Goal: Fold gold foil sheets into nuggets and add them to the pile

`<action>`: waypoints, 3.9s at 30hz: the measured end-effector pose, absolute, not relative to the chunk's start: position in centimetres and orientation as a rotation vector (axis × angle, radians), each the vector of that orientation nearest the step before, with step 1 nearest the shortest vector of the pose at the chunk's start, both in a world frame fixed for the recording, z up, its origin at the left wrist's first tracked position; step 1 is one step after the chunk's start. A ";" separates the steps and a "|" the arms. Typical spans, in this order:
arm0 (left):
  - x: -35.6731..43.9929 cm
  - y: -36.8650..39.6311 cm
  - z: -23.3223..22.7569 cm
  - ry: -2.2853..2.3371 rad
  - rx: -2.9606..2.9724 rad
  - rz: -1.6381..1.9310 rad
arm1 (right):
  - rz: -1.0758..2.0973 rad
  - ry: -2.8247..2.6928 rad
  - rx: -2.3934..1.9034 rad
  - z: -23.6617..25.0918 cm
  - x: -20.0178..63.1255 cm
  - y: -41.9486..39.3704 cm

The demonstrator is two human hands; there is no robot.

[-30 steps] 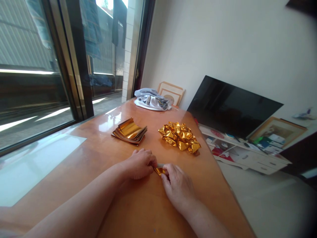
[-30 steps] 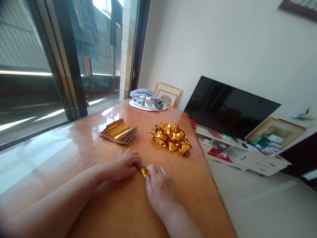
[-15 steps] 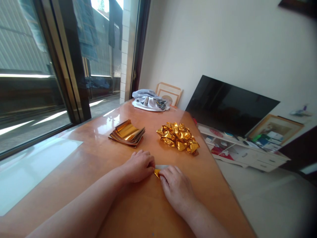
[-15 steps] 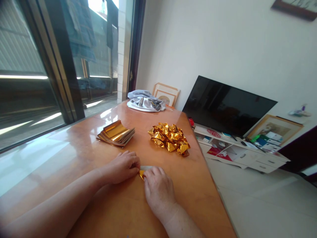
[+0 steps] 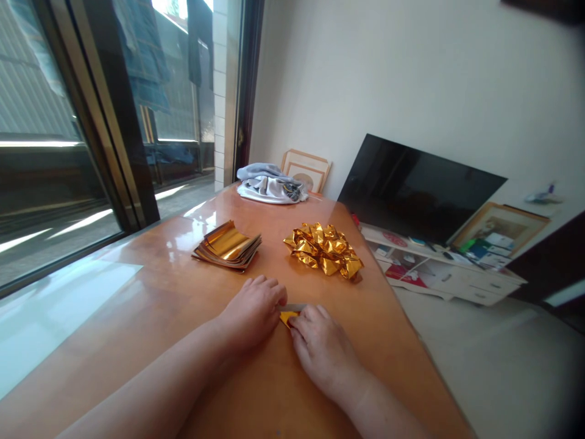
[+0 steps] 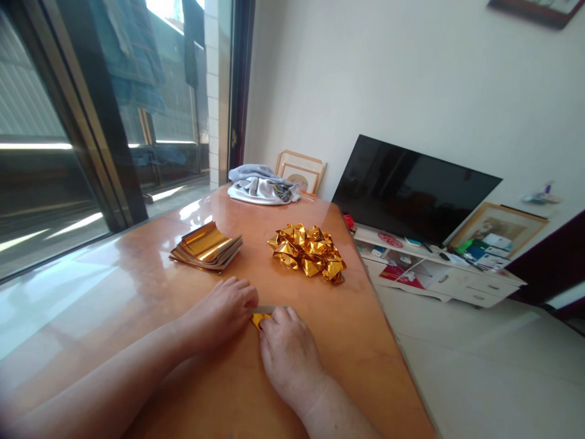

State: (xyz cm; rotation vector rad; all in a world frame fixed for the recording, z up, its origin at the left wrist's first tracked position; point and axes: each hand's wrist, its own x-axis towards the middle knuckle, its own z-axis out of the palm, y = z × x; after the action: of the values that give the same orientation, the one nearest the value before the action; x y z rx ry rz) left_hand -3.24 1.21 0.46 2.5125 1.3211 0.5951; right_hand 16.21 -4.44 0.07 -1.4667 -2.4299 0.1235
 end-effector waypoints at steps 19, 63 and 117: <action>-1.3 -0.1 0.4 1.093 2.497 0.474 | 0.722 -1.974 -1.446 -0.1 20.9 -1.8; -1.1 -0.3 1.0 0.981 2.462 0.482 | 0.484 -2.022 -1.876 0.0 20.9 -1.3; -1.7 0.4 0.3 1.309 2.507 0.464 | 0.027 -2.425 -1.517 -0.1 19.3 -2.2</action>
State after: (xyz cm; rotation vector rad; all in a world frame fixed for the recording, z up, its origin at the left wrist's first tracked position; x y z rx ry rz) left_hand -1.70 0.38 0.27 2.5069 1.3087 0.4638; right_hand 19.31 -2.22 -0.13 -1.5168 -2.4254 0.0265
